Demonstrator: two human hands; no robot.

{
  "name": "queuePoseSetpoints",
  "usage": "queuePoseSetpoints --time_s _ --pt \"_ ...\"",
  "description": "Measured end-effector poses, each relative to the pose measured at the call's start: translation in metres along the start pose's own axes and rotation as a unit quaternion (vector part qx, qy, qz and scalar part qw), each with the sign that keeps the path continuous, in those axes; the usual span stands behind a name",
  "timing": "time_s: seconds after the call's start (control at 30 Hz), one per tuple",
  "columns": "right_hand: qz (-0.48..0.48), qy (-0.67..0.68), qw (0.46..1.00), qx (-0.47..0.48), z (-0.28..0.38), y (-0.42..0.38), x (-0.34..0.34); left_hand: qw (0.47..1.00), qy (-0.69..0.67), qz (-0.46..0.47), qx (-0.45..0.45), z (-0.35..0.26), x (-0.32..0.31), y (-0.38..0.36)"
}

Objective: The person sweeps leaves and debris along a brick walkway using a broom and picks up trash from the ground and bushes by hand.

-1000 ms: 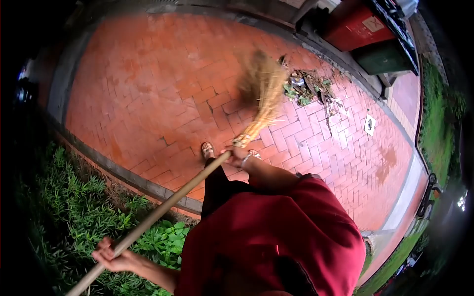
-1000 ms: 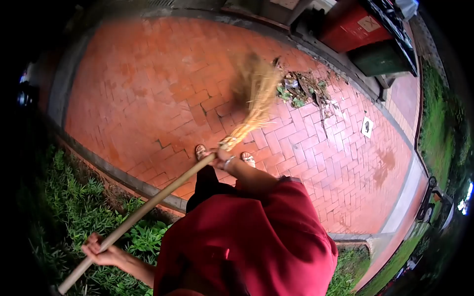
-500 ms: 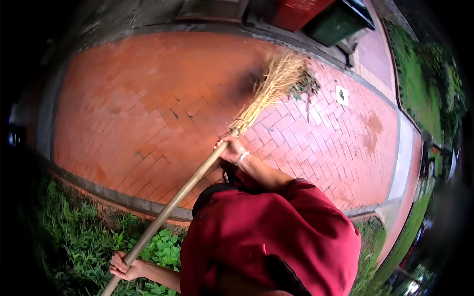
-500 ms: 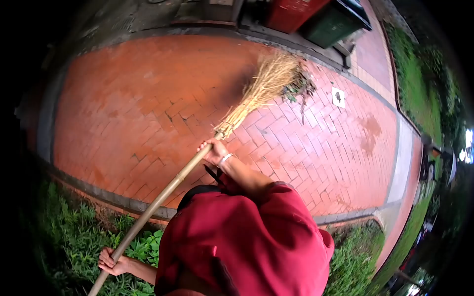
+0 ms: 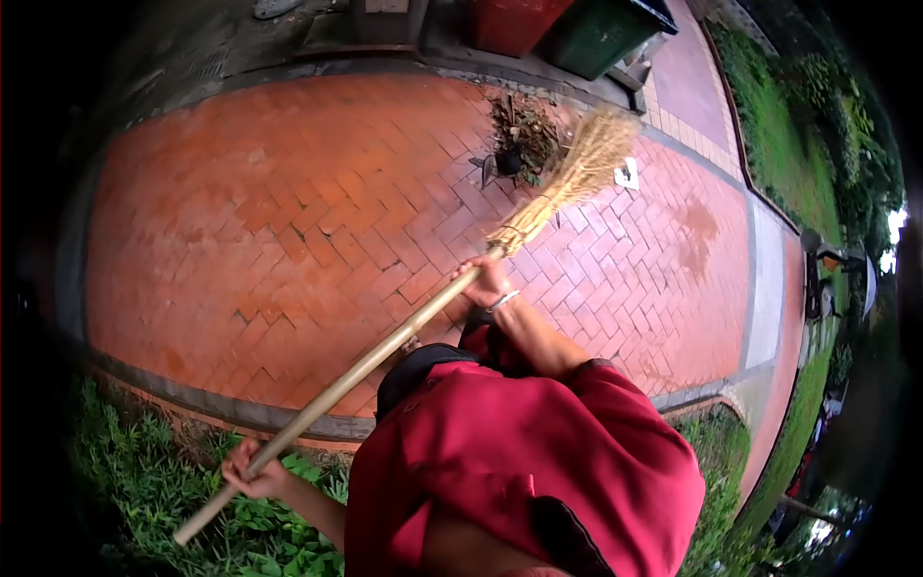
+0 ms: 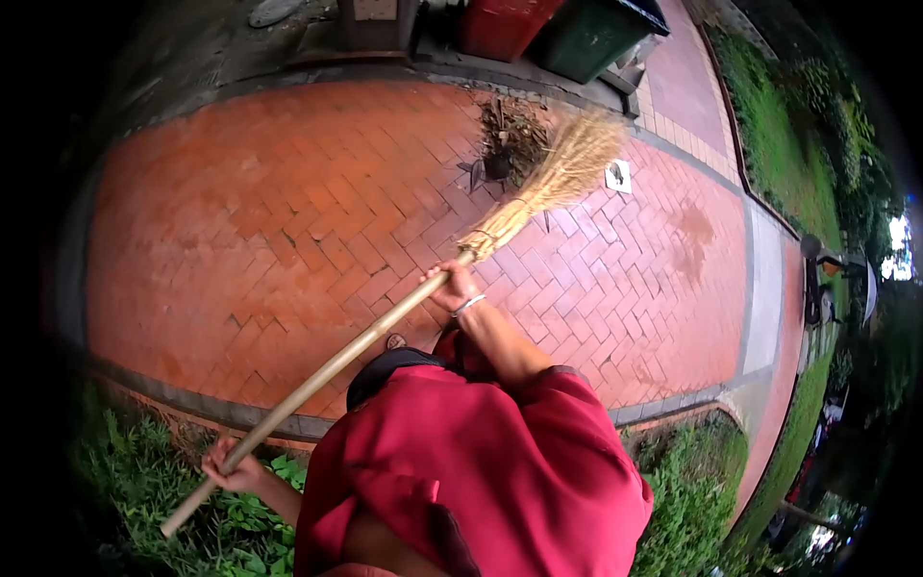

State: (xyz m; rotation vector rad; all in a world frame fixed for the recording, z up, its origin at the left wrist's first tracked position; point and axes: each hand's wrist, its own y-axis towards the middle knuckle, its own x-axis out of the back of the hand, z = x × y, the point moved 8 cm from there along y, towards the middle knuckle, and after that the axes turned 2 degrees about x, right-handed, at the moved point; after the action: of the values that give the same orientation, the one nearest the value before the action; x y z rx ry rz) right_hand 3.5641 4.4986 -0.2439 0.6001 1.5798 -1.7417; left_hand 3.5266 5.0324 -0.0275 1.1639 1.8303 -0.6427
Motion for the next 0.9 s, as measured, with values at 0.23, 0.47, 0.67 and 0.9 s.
queuePoseSetpoints --time_s 0.23,0.47,0.67,0.9 --pt "-0.072 -0.046 0.994 0.066 0.237 0.044 0.073 0.986 0.057 -0.029 0.157 0.222 -0.079 -0.109" --pt "-0.240 -0.216 0.946 -0.039 0.248 0.122 0.164 0.969 0.152 0.025 0.191 0.327 -0.173 -0.199" --pt "-0.203 -0.224 0.925 -0.230 0.057 0.146 0.108 0.944 0.322 -0.055 0.055 0.231 -0.212 -0.215" --pt "-0.073 -0.185 0.917 -0.346 -0.093 0.164 -0.001 0.921 0.367 -0.099 -0.090 0.178 -0.267 -0.233"
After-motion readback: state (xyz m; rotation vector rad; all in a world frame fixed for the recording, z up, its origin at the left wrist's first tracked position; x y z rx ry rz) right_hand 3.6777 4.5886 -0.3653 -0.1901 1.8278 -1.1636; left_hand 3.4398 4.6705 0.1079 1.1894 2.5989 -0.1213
